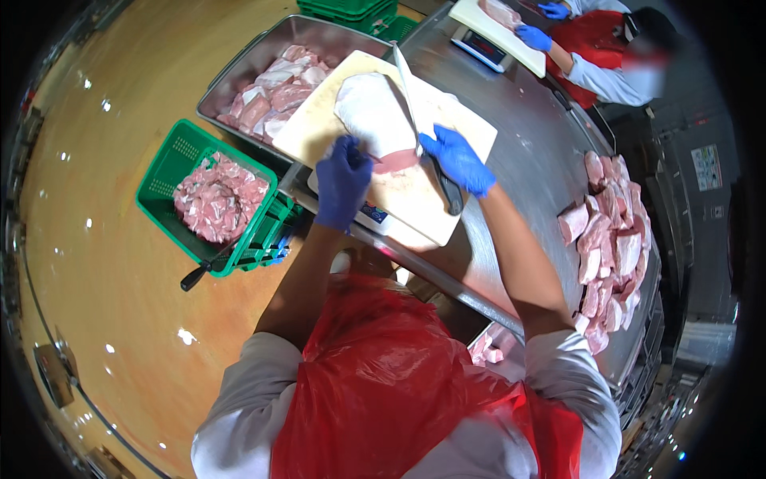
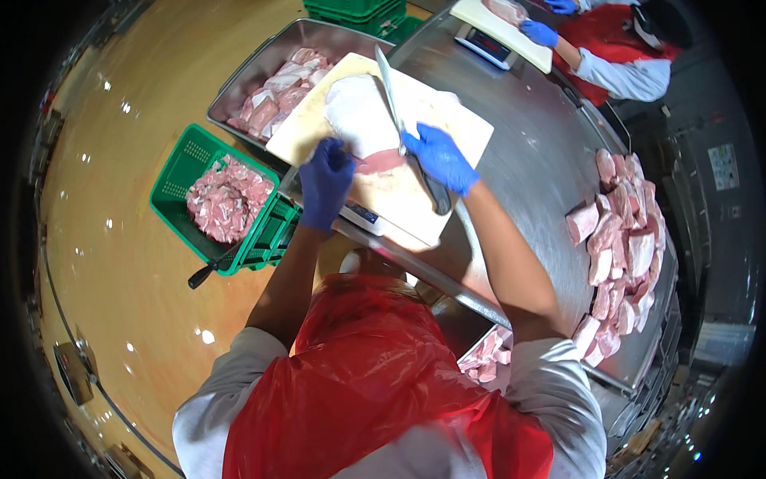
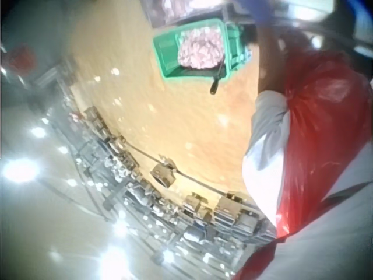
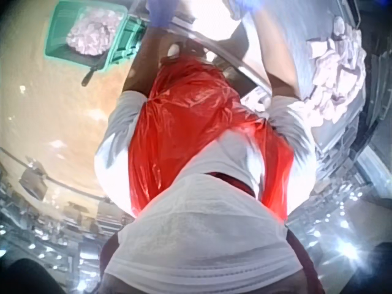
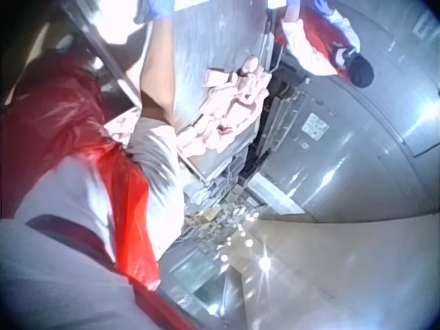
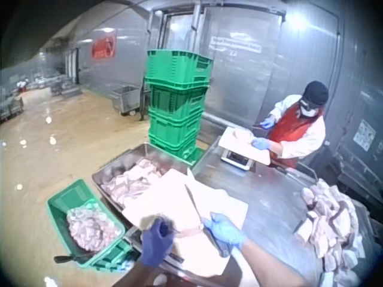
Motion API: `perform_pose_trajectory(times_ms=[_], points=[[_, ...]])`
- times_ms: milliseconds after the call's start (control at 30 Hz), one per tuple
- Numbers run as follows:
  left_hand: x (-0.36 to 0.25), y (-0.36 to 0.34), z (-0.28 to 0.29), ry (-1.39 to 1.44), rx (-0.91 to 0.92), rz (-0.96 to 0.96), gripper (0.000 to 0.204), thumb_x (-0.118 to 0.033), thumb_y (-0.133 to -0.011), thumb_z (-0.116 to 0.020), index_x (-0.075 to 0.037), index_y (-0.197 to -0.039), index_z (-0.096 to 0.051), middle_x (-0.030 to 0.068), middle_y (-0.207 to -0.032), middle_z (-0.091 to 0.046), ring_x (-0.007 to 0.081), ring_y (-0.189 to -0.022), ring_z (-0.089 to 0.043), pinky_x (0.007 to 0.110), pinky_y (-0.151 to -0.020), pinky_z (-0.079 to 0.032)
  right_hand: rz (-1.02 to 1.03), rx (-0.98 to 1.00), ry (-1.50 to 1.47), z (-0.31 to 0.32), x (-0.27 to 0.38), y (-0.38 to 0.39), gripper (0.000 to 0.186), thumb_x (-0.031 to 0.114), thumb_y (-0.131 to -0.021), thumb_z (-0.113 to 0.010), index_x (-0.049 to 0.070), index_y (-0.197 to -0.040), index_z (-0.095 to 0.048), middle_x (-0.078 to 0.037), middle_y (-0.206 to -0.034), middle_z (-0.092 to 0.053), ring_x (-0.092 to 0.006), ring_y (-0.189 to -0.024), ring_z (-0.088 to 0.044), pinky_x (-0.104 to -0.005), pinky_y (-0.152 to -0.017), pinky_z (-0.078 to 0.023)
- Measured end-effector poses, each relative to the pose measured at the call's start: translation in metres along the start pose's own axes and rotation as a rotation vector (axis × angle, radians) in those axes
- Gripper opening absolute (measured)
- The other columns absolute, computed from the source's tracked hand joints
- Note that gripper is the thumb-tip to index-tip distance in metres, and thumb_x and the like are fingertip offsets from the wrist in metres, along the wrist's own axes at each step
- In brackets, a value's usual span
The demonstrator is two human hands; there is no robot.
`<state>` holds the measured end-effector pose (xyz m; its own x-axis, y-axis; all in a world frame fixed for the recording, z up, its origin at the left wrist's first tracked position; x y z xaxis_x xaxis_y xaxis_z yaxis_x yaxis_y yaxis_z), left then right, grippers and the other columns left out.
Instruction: The person cuts large pieces of raw meat into smaller chunks using a knife on a cutting board. The cut pieces are placed into a green basket and a metal tray.
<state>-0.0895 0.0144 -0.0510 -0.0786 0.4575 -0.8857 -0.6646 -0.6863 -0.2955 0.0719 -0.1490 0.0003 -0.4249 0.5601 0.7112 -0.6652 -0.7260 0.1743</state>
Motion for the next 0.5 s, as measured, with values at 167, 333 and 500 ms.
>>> perform_pose_trajectory(times_ms=[167, 333, 500], points=[[0.002, 0.019, 0.029, -0.023, -0.167, -0.091, 0.023, -0.016, -0.084, -0.074, -0.001, -0.101, -0.069, 0.0159, -0.083, -0.071, 0.0291, -0.072, -0.07, 0.04, -0.071, -0.056, -0.038, 0.091, -0.507, -0.058, 0.006, 0.054, 0.027, 0.024, -0.105, -0.058, -0.002, -0.108, -0.066, -0.007, -0.09, -0.068, -0.0144, -0.085, -0.063, -0.0316, -0.079, -0.053], [0.009, 0.009, 0.018, 0.044, -0.174, 0.021, 0.014, -0.014, -0.08, -0.071, -0.001, -0.081, -0.068, 0.0173, -0.067, -0.064, 0.0322, -0.063, -0.067, 0.041, -0.062, -0.052, 0.022, -0.156, 0.109, -0.038, 0.055, 0.07, 0.024, 0.022, -0.105, -0.056, -0.002, -0.101, -0.059, -0.014, -0.072, -0.067, -0.0245, -0.06, -0.067, -0.0385, -0.058, -0.055], [0.008, 0.013, 0.011, 0.004, -0.13, 0.129, 0.016, -0.018, -0.073, -0.075, -0.003, -0.077, -0.071, 0.0175, -0.069, -0.064, 0.0315, -0.061, -0.065, 0.04, -0.06, -0.051, 0.279, -0.158, 0.572, -0.076, 0.092, 0.06, 0.017, 0.017, -0.1, -0.053, 0.001, -0.106, -0.054, -0.026, -0.082, -0.068, -0.0448, -0.073, -0.067, -0.053, -0.064, -0.053]])
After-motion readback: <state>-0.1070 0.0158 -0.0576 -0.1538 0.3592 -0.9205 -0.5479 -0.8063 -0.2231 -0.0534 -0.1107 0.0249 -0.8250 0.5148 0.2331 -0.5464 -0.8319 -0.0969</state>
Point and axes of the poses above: each hand's wrist, its own y-axis away from the middle knuckle, its own z-axis out of the back of the hand, x = y × z, the point moved 3 cm from there along -y, towards the middle knuckle
